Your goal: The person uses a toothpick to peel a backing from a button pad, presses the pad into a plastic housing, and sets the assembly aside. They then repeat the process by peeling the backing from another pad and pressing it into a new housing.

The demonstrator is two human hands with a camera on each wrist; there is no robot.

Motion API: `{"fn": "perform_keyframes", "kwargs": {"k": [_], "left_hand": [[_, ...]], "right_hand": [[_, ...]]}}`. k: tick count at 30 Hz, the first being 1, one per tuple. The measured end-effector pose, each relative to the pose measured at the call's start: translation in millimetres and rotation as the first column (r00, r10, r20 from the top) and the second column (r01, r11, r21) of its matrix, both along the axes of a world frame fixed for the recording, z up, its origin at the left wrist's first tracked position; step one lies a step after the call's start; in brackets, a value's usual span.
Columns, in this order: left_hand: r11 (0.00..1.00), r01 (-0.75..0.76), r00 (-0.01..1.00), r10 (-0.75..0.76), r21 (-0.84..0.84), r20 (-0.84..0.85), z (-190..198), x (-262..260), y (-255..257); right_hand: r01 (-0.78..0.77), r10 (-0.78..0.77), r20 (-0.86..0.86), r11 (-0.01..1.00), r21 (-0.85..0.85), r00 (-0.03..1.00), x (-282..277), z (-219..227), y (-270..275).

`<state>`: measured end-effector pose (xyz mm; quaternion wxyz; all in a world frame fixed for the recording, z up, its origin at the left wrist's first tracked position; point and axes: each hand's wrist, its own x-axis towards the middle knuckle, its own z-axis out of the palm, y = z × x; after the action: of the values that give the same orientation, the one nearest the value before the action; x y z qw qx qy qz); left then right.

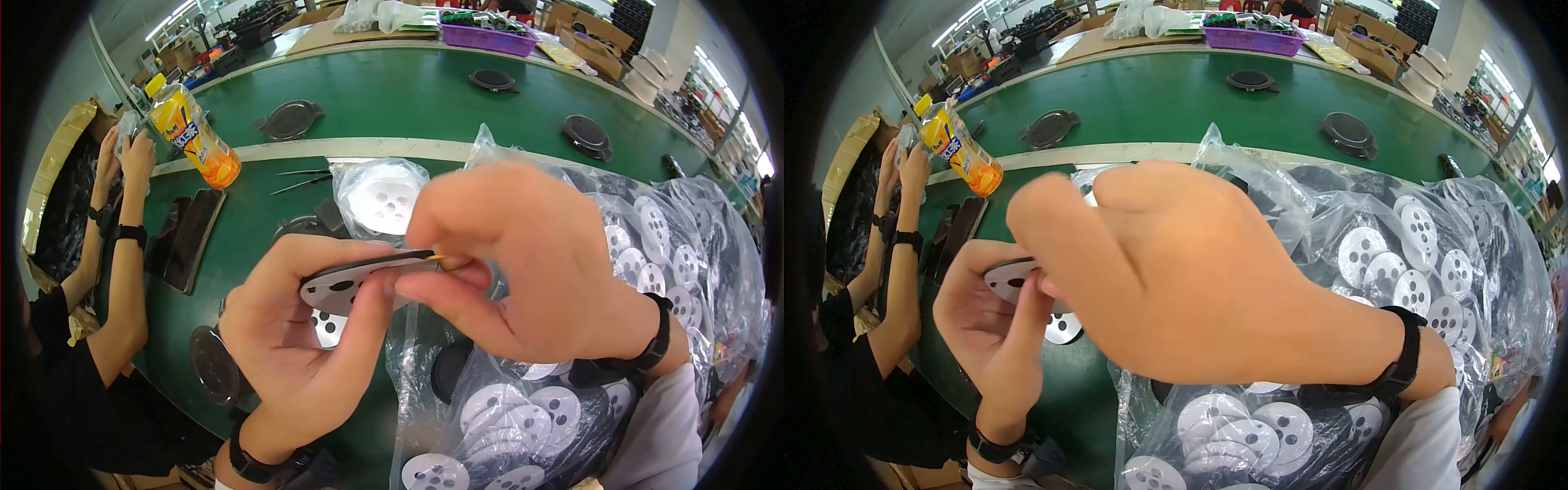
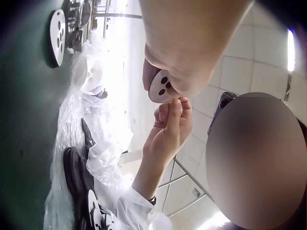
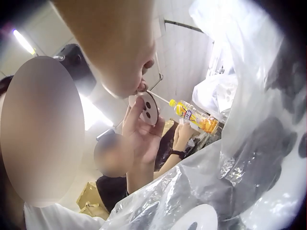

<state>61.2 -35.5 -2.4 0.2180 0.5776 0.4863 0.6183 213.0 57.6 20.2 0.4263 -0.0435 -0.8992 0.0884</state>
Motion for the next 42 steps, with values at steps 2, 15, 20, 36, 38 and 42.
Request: {"fn": "perform_keyframes", "kwargs": {"k": [2,15,20,36,38,42], "left_hand": [[1.000,0.017,0.997,-0.018,0.008,0.072,-4,1,2],[0.866,0.488,0.652,-0.281,-0.106,0.704,-5,-7,7],[0.941,0.292,0.771,-0.125,-0.173,0.624,-5,-8,11],[0.963,-0.261,0.717,0.241,-0.069,0.654,-3,-60,27],[0.968,-0.241,0.717,0.226,-0.069,0.659,-4,-56,27],[0.978,-0.201,0.731,0.185,-0.051,0.657,-6,-51,29]], "right_hand": [[0.005,-0.013,0.060,0.992,0.130,0.998,-1,-3,2],[0.148,-0.074,-0.147,0.793,0.591,0.986,-9,-13,13],[0.062,-0.034,-0.059,0.803,0.592,0.998,-11,-14,11],[0.212,-0.176,0.154,0.941,-0.265,0.972,-10,-39,39],[0.336,-0.318,0.148,0.935,-0.115,0.936,-14,-42,37],[0.454,-0.448,0.203,0.891,0.019,0.871,-24,-53,43]]}}
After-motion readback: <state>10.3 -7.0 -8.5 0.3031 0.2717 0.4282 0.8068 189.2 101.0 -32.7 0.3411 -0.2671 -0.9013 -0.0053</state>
